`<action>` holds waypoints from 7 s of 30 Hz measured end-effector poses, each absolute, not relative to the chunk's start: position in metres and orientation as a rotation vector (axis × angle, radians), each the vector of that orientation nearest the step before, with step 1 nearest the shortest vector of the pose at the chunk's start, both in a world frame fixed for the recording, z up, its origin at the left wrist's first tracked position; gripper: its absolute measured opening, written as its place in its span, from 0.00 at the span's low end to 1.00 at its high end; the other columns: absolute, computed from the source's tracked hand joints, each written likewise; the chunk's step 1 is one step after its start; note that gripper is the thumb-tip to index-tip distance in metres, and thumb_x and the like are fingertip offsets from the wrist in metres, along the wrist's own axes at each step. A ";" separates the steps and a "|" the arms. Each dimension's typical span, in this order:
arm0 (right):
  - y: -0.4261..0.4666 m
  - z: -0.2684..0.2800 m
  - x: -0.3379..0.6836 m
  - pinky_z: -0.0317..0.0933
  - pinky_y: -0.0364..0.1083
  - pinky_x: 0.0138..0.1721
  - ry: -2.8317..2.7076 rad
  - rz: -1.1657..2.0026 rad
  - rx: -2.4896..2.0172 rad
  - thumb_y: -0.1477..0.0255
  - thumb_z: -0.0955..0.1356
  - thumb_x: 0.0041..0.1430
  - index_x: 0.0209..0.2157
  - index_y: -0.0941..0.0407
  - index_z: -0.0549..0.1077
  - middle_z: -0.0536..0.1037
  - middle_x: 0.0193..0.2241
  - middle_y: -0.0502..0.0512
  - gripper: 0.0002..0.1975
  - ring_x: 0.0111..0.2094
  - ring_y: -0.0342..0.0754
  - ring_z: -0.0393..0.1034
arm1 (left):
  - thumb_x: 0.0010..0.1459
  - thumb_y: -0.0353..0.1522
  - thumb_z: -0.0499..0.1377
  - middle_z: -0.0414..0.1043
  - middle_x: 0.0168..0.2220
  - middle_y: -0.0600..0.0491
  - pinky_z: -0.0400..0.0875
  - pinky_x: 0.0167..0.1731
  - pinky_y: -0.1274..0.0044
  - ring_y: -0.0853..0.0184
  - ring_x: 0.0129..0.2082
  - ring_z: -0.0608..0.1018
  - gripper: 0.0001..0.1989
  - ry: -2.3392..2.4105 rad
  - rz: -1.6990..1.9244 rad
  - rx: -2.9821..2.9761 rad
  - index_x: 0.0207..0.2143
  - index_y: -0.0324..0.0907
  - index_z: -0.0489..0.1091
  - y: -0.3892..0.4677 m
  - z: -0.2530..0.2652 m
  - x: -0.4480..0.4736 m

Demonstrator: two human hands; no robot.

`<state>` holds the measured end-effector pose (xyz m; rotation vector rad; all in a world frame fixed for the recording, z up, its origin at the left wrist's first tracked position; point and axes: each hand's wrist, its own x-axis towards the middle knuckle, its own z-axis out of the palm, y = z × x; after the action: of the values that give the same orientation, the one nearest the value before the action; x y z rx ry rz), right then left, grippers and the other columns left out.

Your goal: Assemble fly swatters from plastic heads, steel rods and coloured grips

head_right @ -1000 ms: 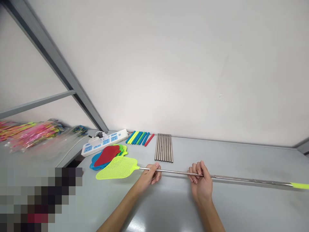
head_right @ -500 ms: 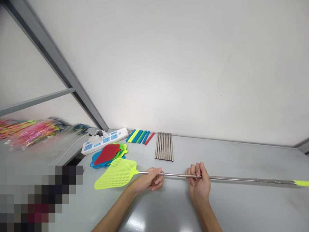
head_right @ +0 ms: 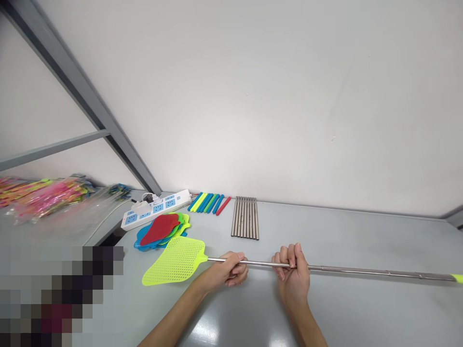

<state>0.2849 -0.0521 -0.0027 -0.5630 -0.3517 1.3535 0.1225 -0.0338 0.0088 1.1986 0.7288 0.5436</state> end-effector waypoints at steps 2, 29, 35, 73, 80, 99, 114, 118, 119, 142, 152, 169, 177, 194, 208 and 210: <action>-0.053 -0.003 0.283 0.41 0.43 0.16 -0.351 1.355 -0.565 0.66 0.59 0.57 0.15 0.56 0.50 0.51 0.11 0.43 0.20 0.10 0.37 0.46 | 0.56 0.39 0.40 0.50 0.09 0.60 0.49 0.19 0.78 0.75 0.14 0.52 0.19 0.748 0.542 1.213 0.15 0.41 0.48 -0.035 0.009 0.123; -0.058 -0.003 0.274 0.43 0.43 0.16 -0.383 1.421 -0.618 0.65 0.59 0.56 0.14 0.56 0.50 0.49 0.11 0.43 0.20 0.11 0.38 0.45 | 0.56 0.39 0.39 0.48 0.12 0.60 0.50 0.21 0.79 0.74 0.16 0.53 0.18 0.835 0.485 1.321 0.16 0.42 0.47 -0.042 0.019 0.131; -0.057 -0.003 0.274 0.43 0.43 0.16 -0.370 1.436 -0.610 0.65 0.60 0.56 0.14 0.56 0.51 0.50 0.11 0.43 0.20 0.11 0.38 0.45 | 0.56 0.38 0.39 0.48 0.12 0.60 0.49 0.20 0.78 0.74 0.15 0.52 0.17 0.811 0.495 1.329 0.16 0.42 0.48 -0.042 0.016 0.132; -0.055 -0.002 0.275 0.42 0.42 0.18 -0.447 1.556 -0.768 0.64 0.60 0.56 0.14 0.57 0.55 0.52 0.12 0.45 0.20 0.15 0.39 0.45 | 0.51 0.42 0.49 0.50 0.17 0.60 0.48 0.19 0.81 0.75 0.19 0.55 0.17 1.019 0.635 1.444 0.18 0.39 0.58 -0.041 0.011 0.131; -0.054 -0.002 0.276 0.42 0.42 0.18 -0.461 1.529 -0.791 0.66 0.61 0.56 0.14 0.57 0.56 0.51 0.12 0.45 0.19 0.14 0.39 0.45 | 0.52 0.42 0.48 0.49 0.13 0.60 0.47 0.17 0.80 0.75 0.15 0.54 0.19 0.988 0.738 1.358 0.16 0.40 0.60 -0.038 0.004 0.135; -0.048 -0.005 0.291 0.44 0.41 0.18 -0.382 1.453 -0.748 0.66 0.60 0.56 0.15 0.57 0.57 0.50 0.13 0.45 0.18 0.15 0.39 0.46 | 0.54 0.44 0.46 0.48 0.09 0.62 0.51 0.17 0.82 0.77 0.11 0.53 0.18 0.887 1.178 0.849 0.21 0.40 0.62 -0.023 -0.004 0.125; -0.047 -0.009 0.287 0.43 0.40 0.16 -0.481 1.386 -0.892 0.59 0.58 0.55 0.17 0.57 0.64 0.54 0.11 0.44 0.20 0.12 0.36 0.48 | 0.47 0.47 0.53 0.47 0.15 0.62 0.52 0.18 0.83 0.77 0.14 0.53 0.18 1.012 1.580 0.530 0.22 0.42 0.55 -0.024 0.000 0.131; -0.049 -0.009 0.286 0.45 0.41 0.16 -0.524 1.424 -0.938 0.56 0.56 0.55 0.17 0.56 0.64 0.56 0.09 0.45 0.22 0.11 0.39 0.50 | 0.49 0.48 0.51 0.47 0.15 0.62 0.54 0.18 0.83 0.77 0.14 0.54 0.18 1.050 1.641 0.463 0.23 0.42 0.56 -0.024 -0.002 0.129; -0.049 -0.009 0.286 0.45 0.41 0.16 -0.529 1.425 -0.946 0.56 0.56 0.55 0.17 0.56 0.64 0.57 0.09 0.46 0.21 0.12 0.39 0.51 | 0.49 0.48 0.50 0.47 0.15 0.62 0.53 0.18 0.83 0.77 0.14 0.54 0.18 1.048 1.640 0.462 0.24 0.42 0.57 -0.024 -0.002 0.129; -0.042 -0.013 0.295 0.45 0.40 0.13 -0.895 1.851 -0.966 0.56 0.53 0.54 0.31 0.57 0.66 0.72 0.17 0.54 0.21 0.13 0.44 0.62 | 0.52 0.47 0.45 0.50 0.10 0.62 0.49 0.12 0.83 0.76 0.11 0.55 0.19 1.226 1.447 0.761 0.21 0.41 0.58 -0.021 -0.026 0.127; -0.045 -0.006 0.289 0.49 0.41 0.17 -0.933 1.849 -0.902 0.58 0.53 0.55 0.23 0.59 0.67 0.71 0.18 0.55 0.23 0.16 0.44 0.63 | 0.52 0.47 0.45 0.52 0.11 0.60 0.53 0.14 0.82 0.75 0.11 0.58 0.20 1.224 1.477 0.794 0.20 0.41 0.59 -0.031 -0.018 0.136; -0.048 -0.003 0.283 0.50 0.42 0.19 -0.977 1.842 -0.903 0.57 0.52 0.55 0.24 0.59 0.68 0.72 0.19 0.56 0.24 0.17 0.44 0.63 | 0.54 0.45 0.44 0.55 0.13 0.59 0.56 0.16 0.81 0.74 0.13 0.60 0.19 1.152 1.529 0.812 0.20 0.42 0.59 -0.043 -0.013 0.146; -0.048 -0.006 0.281 0.51 0.42 0.18 -0.972 1.858 -0.870 0.57 0.53 0.55 0.24 0.59 0.67 0.72 0.19 0.56 0.23 0.17 0.43 0.63 | 0.54 0.46 0.44 0.55 0.12 0.59 0.56 0.16 0.81 0.75 0.12 0.60 0.20 1.161 1.502 0.814 0.20 0.41 0.60 -0.044 -0.012 0.146; -0.050 -0.009 0.279 0.50 0.42 0.19 -0.965 1.898 -0.842 0.60 0.50 0.58 0.25 0.59 0.67 0.71 0.20 0.56 0.24 0.18 0.43 0.62 | 0.56 0.43 0.42 0.53 0.12 0.59 0.56 0.17 0.81 0.75 0.13 0.59 0.19 1.140 1.487 0.786 0.21 0.41 0.59 -0.049 -0.011 0.149; -0.052 -0.010 0.274 0.48 0.42 0.19 -0.929 1.927 -0.900 0.59 0.50 0.58 0.24 0.59 0.66 0.67 0.16 0.52 0.24 0.16 0.42 0.59 | 0.55 0.46 0.42 0.48 0.12 0.61 0.48 0.16 0.81 0.75 0.13 0.53 0.20 1.153 1.415 0.749 0.20 0.41 0.55 -0.050 -0.017 0.152; -0.052 -0.012 0.274 0.49 0.41 0.19 -0.926 1.920 -0.899 0.59 0.50 0.58 0.24 0.58 0.66 0.65 0.15 0.51 0.24 0.16 0.42 0.58 | 0.55 0.46 0.42 0.49 0.13 0.61 0.49 0.17 0.81 0.75 0.14 0.53 0.20 1.135 1.413 0.751 0.20 0.42 0.55 -0.051 -0.018 0.153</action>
<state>0.2738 -0.0519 -0.0116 -0.8991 -0.9264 1.9201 0.1531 -0.0512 -0.0177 0.7514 1.1353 1.4128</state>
